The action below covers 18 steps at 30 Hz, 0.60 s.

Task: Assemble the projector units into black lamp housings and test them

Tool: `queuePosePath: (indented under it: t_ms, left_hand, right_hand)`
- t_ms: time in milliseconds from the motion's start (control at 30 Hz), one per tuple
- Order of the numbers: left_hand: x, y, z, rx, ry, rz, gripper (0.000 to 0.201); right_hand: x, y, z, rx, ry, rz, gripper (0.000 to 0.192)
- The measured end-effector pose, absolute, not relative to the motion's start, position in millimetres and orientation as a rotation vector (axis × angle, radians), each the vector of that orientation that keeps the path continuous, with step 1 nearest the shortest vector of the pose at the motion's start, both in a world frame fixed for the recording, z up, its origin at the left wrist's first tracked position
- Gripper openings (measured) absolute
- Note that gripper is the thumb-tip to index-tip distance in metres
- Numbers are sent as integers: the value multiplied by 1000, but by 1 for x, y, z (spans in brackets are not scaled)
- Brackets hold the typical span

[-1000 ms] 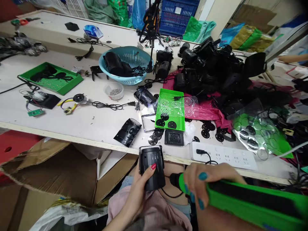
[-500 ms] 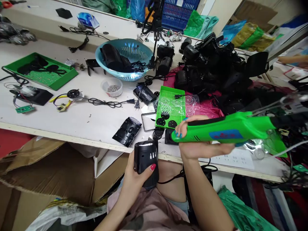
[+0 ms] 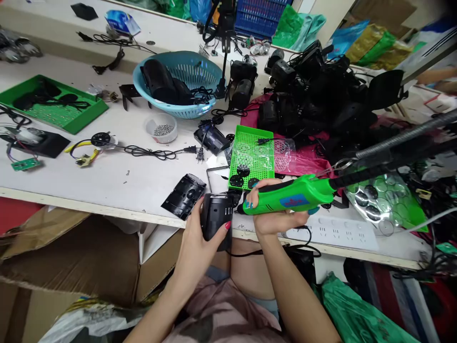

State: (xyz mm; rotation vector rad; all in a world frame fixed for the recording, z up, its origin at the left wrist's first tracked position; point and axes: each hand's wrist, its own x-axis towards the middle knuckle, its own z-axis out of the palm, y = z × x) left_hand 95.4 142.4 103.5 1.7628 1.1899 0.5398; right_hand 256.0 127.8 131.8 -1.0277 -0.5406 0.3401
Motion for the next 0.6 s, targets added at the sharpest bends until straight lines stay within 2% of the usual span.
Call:
queuePosePath:
  t_ms: [100,233,333,500,600]
  left_hand:
    - [102,140,109,2079,1144,696,71]
    - [113,143,124,2412,993,829,41]
    - [124,150,130,2522,788,687,29]
    - [140,157,129,2605,711,409,35]
    - [147,157,127,2592,727,365,14]
  right_hand:
    - [261,121,140,-1032,-523,338,74]
    - [265,108,149,-958,-540,329,72]
    - [266,99,153,-907,-570,357,72]
    - [273,89,167,-934,-685,266,64]
    - [276,84,176,-952,-697,252,66]
